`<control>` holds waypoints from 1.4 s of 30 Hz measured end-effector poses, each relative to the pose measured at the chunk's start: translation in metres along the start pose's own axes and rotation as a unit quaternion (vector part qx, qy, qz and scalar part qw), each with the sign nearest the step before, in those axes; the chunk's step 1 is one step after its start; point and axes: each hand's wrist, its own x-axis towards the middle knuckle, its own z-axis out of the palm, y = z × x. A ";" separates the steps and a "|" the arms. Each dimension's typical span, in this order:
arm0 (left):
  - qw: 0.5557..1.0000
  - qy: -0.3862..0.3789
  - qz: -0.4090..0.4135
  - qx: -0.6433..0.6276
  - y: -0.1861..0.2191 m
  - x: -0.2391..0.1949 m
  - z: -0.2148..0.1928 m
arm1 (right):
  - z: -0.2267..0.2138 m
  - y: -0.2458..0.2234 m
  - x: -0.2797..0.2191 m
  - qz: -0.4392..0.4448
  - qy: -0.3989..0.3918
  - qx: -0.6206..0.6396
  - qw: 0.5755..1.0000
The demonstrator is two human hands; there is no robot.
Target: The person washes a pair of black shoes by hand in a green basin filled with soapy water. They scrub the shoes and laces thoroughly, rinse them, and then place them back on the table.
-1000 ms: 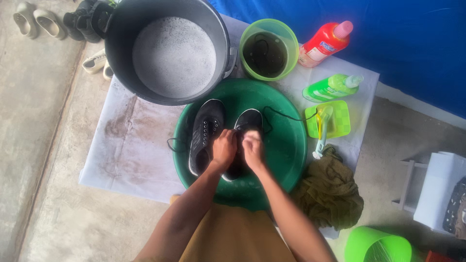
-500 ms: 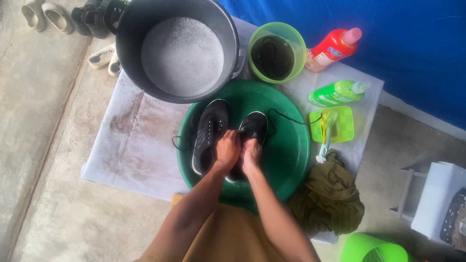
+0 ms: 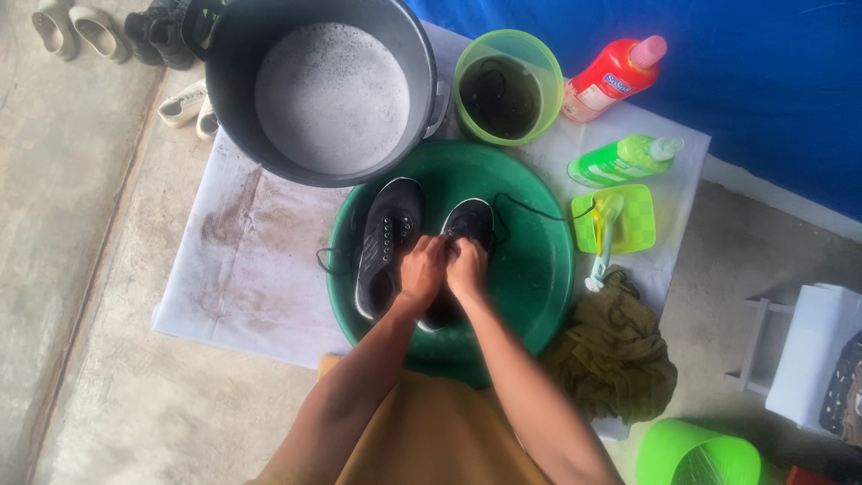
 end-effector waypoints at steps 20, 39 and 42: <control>0.997 -0.053 -0.051 0.032 -0.006 0.002 0.007 | -0.015 -0.026 -0.016 0.095 -0.057 0.043 0.993; 0.996 -0.041 -0.058 0.049 -0.005 0.004 0.009 | -0.044 -0.047 -0.026 0.145 -0.080 0.043 0.985; 0.996 -0.034 -0.068 0.052 -0.004 0.002 0.012 | -0.053 -0.048 -0.036 0.132 -0.077 0.069 0.986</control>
